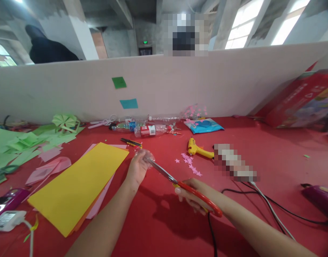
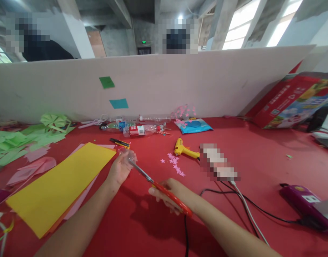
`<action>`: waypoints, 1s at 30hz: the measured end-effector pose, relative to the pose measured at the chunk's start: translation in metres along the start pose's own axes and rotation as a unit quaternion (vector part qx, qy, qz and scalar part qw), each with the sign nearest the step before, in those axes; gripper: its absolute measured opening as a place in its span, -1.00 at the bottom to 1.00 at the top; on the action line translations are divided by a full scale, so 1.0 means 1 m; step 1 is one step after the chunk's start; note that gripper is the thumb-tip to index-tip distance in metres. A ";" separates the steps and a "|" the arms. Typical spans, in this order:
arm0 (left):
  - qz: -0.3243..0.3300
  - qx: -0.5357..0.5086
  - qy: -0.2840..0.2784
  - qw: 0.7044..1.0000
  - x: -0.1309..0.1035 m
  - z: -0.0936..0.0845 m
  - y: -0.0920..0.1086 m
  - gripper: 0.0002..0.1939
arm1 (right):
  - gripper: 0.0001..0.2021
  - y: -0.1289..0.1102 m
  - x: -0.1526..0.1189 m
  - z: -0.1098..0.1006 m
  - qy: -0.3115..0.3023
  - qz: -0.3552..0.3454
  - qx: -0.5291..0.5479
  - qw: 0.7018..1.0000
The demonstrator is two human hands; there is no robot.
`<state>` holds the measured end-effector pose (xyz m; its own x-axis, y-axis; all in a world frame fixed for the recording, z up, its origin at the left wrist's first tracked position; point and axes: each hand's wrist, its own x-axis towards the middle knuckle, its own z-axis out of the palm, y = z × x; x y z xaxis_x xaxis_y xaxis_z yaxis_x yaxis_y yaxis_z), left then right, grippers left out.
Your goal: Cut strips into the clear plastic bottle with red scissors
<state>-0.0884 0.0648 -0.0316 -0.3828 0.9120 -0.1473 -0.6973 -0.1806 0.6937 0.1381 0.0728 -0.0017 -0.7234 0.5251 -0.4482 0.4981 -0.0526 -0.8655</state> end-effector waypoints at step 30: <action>0.065 -0.001 0.055 0.996 -0.004 0.010 0.001 -0.86 | -0.51 0.009 0.003 0.006 0.011 0.003 0.004 1.000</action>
<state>-0.0815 0.0644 -0.0235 -0.5334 0.8354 -0.1329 -0.6388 -0.2948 0.7107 0.1377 0.0683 -0.0122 -0.7095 0.5442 -0.4477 0.4978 -0.0626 -0.8650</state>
